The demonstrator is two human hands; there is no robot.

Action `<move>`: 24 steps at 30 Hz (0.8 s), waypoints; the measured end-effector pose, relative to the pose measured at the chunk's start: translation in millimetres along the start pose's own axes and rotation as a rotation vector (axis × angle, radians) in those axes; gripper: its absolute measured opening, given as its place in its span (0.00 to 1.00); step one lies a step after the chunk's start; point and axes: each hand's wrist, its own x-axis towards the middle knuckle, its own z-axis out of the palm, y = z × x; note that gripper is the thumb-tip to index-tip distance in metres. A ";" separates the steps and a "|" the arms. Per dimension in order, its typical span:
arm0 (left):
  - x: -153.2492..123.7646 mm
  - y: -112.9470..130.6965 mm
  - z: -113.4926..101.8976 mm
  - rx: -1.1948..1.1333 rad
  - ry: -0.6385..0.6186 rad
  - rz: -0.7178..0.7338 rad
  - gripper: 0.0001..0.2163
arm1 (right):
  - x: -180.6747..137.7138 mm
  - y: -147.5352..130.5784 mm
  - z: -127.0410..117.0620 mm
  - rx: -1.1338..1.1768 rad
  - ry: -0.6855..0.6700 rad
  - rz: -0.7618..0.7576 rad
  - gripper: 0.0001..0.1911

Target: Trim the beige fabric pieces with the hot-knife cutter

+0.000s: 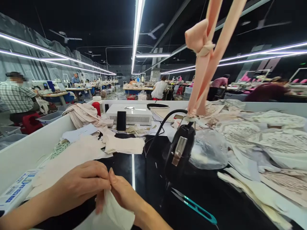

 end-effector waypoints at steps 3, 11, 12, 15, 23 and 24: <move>-15.4 -15.8 -2.9 -0.124 0.165 -0.206 0.08 | 10.0 -2.3 -2.0 -0.052 0.099 -0.025 0.35; -54.1 -30.9 39.0 -1.183 0.379 -1.122 0.22 | 26.7 -19.8 -10.6 -0.480 0.278 -0.061 0.32; -54.4 -28.4 43.4 -1.273 0.351 -1.121 0.24 | 29.4 -19.5 -10.9 -0.513 0.279 -0.066 0.31; -50.8 -24.9 53.2 -1.341 0.309 -1.107 0.25 | 38.0 -17.4 -11.9 -0.583 0.278 -0.080 0.28; -28.4 -65.7 62.5 -1.001 0.422 -1.203 0.32 | 52.7 -19.8 -33.5 -0.698 0.323 -0.144 0.20; -24.6 -74.1 61.4 -0.959 0.434 -1.199 0.31 | 53.1 -22.1 -39.7 -0.706 0.340 -0.141 0.20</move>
